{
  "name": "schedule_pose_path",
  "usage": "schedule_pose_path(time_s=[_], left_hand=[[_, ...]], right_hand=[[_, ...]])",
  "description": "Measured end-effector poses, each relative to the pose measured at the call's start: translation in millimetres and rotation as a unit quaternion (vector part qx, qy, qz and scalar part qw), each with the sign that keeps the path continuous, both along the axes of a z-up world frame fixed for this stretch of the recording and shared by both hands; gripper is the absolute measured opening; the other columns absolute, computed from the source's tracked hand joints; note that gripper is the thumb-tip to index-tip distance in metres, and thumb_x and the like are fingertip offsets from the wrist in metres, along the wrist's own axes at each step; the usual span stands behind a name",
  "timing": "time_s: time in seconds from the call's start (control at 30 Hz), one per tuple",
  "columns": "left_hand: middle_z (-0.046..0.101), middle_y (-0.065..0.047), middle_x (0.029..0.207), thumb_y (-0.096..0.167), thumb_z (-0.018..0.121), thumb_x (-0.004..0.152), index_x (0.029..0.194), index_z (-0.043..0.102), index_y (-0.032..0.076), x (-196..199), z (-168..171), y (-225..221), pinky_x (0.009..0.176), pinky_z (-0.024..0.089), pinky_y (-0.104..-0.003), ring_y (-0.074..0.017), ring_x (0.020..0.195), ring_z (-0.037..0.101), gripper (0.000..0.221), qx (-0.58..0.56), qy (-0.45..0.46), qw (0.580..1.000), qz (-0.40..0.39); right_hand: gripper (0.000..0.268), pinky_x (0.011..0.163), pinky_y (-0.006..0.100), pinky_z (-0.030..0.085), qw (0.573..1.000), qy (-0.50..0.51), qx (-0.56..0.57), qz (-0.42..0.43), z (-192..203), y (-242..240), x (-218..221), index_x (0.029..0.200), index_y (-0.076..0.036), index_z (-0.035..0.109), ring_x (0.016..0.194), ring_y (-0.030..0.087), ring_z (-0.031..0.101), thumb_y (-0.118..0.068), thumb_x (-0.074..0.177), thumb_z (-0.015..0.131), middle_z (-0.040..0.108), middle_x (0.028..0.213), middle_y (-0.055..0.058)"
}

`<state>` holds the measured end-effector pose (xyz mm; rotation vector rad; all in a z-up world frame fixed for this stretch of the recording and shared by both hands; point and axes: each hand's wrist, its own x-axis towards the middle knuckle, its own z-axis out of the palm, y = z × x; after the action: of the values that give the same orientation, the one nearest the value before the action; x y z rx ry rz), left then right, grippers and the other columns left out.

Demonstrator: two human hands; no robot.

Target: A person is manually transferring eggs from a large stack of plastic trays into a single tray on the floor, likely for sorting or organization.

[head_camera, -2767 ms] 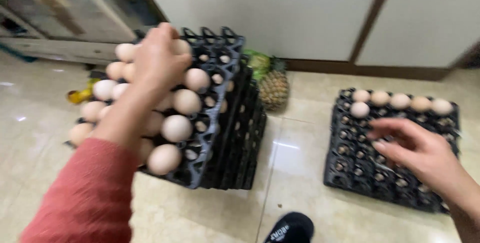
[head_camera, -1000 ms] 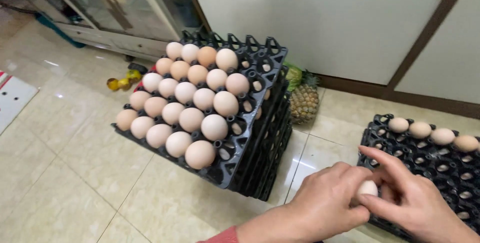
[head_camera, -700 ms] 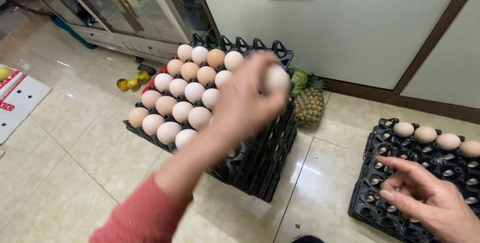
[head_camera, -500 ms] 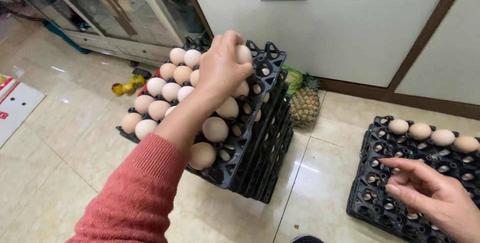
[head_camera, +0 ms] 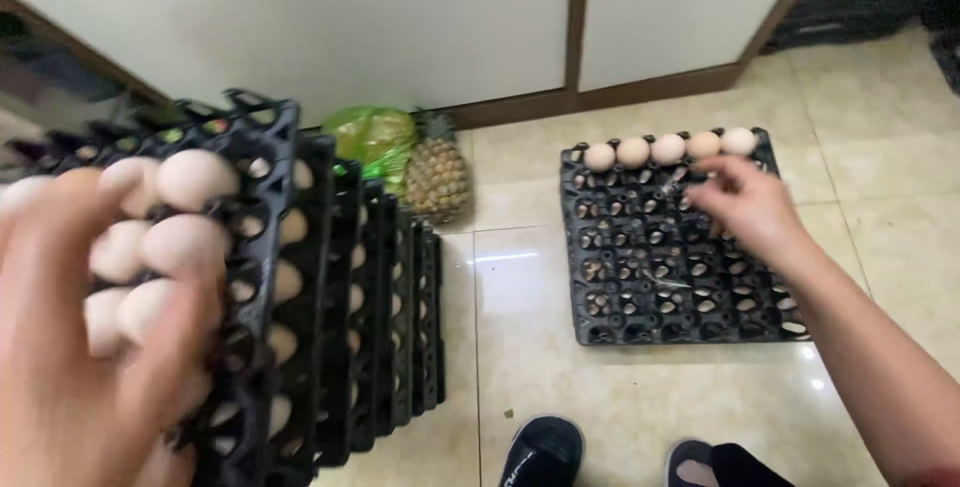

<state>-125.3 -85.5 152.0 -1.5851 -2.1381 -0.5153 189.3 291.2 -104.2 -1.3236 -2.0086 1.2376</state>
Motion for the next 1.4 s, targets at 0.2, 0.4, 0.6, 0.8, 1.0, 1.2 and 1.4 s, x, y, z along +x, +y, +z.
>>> schedule_pose_path(time_s=[0.2,0.4,0.6,0.8,1.0,1.2,1.4], left_hand=[[0.074,0.01,0.117,0.041,0.055,0.092,0.117,0.069,0.034,-10,-191,-49,0.102,0.057,-0.029,-0.0081,0.113,0.072,0.028,-0.395,-0.088,0.914,0.02],[0.078,0.001,0.1,0.034,0.063,0.092,0.103,0.08,0.022,85,-259,-34,0.077,0.069,-0.025,-0.0106,0.085,0.081,0.024,-0.13,-0.32,0.935,-0.074],[0.079,0.005,0.089,0.034,0.088,0.073,0.101,0.079,0.022,117,-247,5,0.073,0.066,-0.025,-0.0094,0.077,0.079,0.032,-0.119,-0.371,0.92,-0.05],[0.08,0.002,0.086,0.026,0.079,0.071,0.095,0.081,0.019,137,-217,37,0.072,0.065,-0.025,-0.0114,0.075,0.079,0.025,-0.072,-0.4,0.911,-0.07],[0.079,0.001,0.087,0.023,0.079,0.071,0.098,0.081,0.017,146,-224,44,0.074,0.065,-0.026,-0.0136,0.079,0.079,0.027,-0.083,-0.429,0.894,-0.096],[0.077,-0.001,0.086,0.019,0.08,0.07,0.098,0.08,0.015,153,-228,51,0.07,0.065,-0.026,-0.0149,0.076,0.077,0.028,-0.077,-0.432,0.89,-0.123],[0.075,-0.005,0.101,0.014,0.071,0.08,0.112,0.073,0.009,146,-194,79,0.076,0.062,-0.03,-0.0191,0.086,0.075,0.032,-0.084,-0.42,0.89,-0.158]], right_hand=[[0.045,0.08,0.043,0.049,0.971,-0.12,0.16,-0.129,-83,112,22,0.133,-0.001,0.066,0.095,0.032,0.064,-0.025,0.095,0.075,0.07,0.108,0.016],[0.046,0.085,0.048,0.052,0.944,-0.268,0.14,-0.134,-114,151,4,0.134,-0.011,0.067,0.105,0.037,0.068,-0.032,0.092,0.072,0.073,0.117,0.016],[0.045,0.084,0.048,0.053,0.943,-0.269,0.124,-0.148,-110,156,-4,0.126,-0.01,0.071,0.102,0.038,0.068,-0.031,0.087,0.076,0.074,0.111,0.018],[0.034,0.073,0.041,0.052,0.975,-0.113,0.119,-0.152,-101,141,11,0.119,-0.003,0.071,0.082,0.03,0.065,-0.017,0.088,0.073,0.072,0.103,0.016],[0.043,0.067,0.037,0.05,0.986,-0.076,0.074,-0.129,-100,142,17,0.13,-0.007,0.065,0.077,0.025,0.063,-0.015,0.089,0.074,0.069,0.11,0.014],[0.045,0.09,0.043,0.05,0.971,-0.15,0.099,-0.156,-106,145,7,0.129,-0.012,0.069,0.106,0.032,0.066,-0.023,0.086,0.077,0.073,0.117,0.013],[0.048,0.055,0.027,0.047,0.986,0.114,0.031,-0.114,-66,103,14,0.136,-0.003,0.052,0.071,0.017,0.057,-0.001,0.091,0.068,0.064,0.105,0.015]])
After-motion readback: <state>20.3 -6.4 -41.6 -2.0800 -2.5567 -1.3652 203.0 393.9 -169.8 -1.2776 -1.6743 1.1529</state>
